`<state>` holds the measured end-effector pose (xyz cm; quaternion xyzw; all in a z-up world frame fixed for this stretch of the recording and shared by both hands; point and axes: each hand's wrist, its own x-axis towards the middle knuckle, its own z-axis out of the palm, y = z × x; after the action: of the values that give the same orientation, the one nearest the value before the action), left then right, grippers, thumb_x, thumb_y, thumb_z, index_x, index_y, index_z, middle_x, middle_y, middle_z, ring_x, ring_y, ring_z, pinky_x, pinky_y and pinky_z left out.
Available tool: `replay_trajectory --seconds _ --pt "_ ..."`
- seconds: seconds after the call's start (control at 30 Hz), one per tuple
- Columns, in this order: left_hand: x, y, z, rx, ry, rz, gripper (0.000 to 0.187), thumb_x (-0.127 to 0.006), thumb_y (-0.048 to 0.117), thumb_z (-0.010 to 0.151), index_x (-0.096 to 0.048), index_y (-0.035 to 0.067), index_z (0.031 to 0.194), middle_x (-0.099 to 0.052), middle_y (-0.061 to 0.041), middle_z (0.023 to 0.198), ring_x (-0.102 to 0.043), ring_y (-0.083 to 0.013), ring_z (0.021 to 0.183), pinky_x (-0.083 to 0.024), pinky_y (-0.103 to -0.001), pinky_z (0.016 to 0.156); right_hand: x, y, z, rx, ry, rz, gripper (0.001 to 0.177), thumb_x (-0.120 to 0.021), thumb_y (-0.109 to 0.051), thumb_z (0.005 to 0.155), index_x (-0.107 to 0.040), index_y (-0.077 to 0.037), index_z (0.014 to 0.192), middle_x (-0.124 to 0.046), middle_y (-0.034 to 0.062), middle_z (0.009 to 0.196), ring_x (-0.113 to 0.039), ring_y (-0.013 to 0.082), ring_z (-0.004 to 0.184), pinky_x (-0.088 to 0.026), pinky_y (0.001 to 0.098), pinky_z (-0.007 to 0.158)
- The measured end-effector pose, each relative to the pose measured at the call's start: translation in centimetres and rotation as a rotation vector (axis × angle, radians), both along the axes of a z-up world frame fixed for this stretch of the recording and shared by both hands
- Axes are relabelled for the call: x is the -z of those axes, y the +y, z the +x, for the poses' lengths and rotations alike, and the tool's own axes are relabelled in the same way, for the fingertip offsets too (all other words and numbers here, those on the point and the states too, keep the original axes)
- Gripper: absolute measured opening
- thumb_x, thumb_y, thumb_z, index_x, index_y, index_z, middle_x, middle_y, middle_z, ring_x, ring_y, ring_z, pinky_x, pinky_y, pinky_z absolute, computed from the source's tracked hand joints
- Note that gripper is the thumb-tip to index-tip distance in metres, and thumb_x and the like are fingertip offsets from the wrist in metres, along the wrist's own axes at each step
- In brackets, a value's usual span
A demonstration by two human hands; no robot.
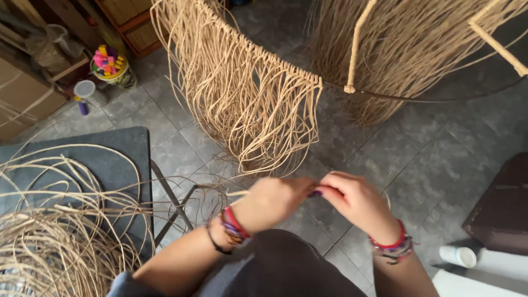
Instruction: Weaving natural fibers around a circular frame to create a decorative object
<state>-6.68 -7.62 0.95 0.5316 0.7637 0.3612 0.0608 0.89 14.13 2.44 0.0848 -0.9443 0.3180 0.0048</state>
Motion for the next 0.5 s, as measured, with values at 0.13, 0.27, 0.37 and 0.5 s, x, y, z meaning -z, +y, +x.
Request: replay_trajectory --seconds 0.13,0.27,0.37,0.5 --pt "1.7 -3.3 -3.0 -0.027 0.144 -0.042 0.028 -0.049 0.015 0.097 -0.064 0.006 0.12 -0.074 -0.018 0.076 -0.074 -0.0407 0.063 -0.058 -0.052 0.053 1.4 2.3 0.6 0.125 -0.134 -0.071 0.009 -0.068 -0.018 0.093 -0.076 -0.013 0.091 -0.067 0.0088 0.064 -0.062 0.0157 0.059 -0.054 0.0353 0.057" --pt "2.5 -5.1 -5.3 -0.102 0.275 -0.063 0.029 -0.044 0.018 0.101 -0.066 0.013 0.119 -0.075 -0.006 0.08 -0.076 -0.0285 0.066 -0.059 -0.042 0.055 2.3 3.0 0.3 0.157 -0.368 -0.506 0.022 -0.06 -0.012 0.1 -0.072 -0.005 0.083 -0.044 -0.0042 0.059 -0.042 0.0081 0.055 -0.04 0.0234 0.051" --pt "2.8 -6.1 -6.2 -0.172 0.364 -0.088 0.028 -0.044 0.022 0.104 -0.066 0.019 0.121 -0.073 0.001 0.083 -0.075 -0.0228 0.069 -0.059 -0.037 0.058 3.0 4.1 -0.4 0.107 -0.441 -0.711 0.026 -0.055 -0.009 0.102 -0.067 -0.001 0.08 -0.043 -0.0039 0.06 -0.039 0.0084 0.058 -0.036 0.0224 0.055" --pt "2.6 -6.5 -6.7 -0.202 0.47 -0.018 0.026 -0.043 0.021 0.107 -0.067 0.018 0.114 -0.066 0.004 0.076 -0.072 -0.018 0.063 -0.057 -0.031 0.057 4.2 5.9 -2.0 0.042 -0.572 -0.743 0.022 -0.066 -0.015 0.097 -0.076 0.001 0.086 -0.078 0.0095 0.073 -0.073 0.0133 0.071 -0.063 0.03 0.069"
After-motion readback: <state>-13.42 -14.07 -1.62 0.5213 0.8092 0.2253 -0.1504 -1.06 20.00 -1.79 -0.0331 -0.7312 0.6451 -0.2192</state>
